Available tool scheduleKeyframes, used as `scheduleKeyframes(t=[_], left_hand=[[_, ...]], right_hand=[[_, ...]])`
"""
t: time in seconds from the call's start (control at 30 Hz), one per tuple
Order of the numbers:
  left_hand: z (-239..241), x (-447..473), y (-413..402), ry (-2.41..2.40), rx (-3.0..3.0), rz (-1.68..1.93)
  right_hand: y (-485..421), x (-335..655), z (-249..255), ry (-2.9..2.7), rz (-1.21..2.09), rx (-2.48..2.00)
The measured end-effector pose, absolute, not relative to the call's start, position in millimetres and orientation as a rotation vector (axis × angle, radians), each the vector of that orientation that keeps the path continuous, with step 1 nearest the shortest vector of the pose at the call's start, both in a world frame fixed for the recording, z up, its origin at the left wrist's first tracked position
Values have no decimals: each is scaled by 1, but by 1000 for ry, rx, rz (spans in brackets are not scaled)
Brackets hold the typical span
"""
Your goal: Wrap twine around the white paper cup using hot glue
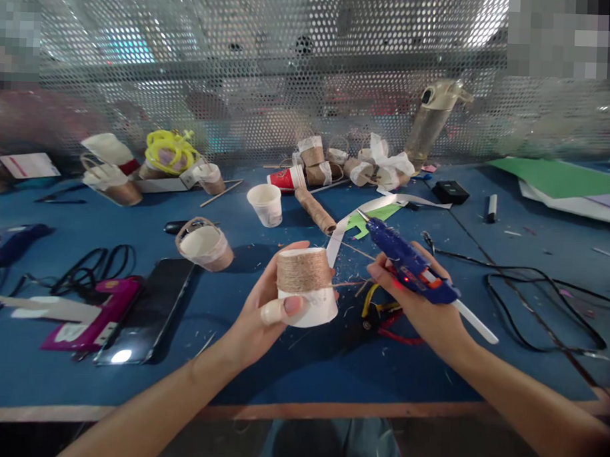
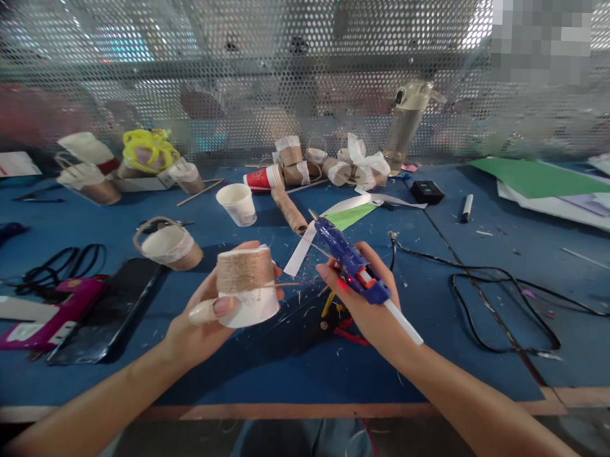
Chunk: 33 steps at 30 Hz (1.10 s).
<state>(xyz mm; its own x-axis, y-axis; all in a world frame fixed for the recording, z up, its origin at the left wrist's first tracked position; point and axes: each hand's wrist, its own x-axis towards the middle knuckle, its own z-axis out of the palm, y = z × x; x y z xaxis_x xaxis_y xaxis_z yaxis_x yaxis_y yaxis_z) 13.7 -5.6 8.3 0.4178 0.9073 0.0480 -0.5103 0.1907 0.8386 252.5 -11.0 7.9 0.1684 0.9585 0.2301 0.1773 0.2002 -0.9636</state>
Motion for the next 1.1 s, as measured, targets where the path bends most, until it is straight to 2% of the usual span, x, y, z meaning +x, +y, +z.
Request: scheduleKeyframes(t=[0.2,0.4,0.77,0.93,1.1], left_hand=[[7,16,-4,574,894,1054],[9,17,-5,545,894,1028],[10,11,-7,607,850,1085],[11,11,-6,591,887,1088],[16,13,-6,551,908,1119]], right_hand=[[-24,251,13,-1390,686,-1138],[-39,259,9,-1459,689,-785],[-25,261,12,-1447,677,-1203],[-25,263,14,-1590,635,-1157],[-29,262,14,-1706,818,-961]])
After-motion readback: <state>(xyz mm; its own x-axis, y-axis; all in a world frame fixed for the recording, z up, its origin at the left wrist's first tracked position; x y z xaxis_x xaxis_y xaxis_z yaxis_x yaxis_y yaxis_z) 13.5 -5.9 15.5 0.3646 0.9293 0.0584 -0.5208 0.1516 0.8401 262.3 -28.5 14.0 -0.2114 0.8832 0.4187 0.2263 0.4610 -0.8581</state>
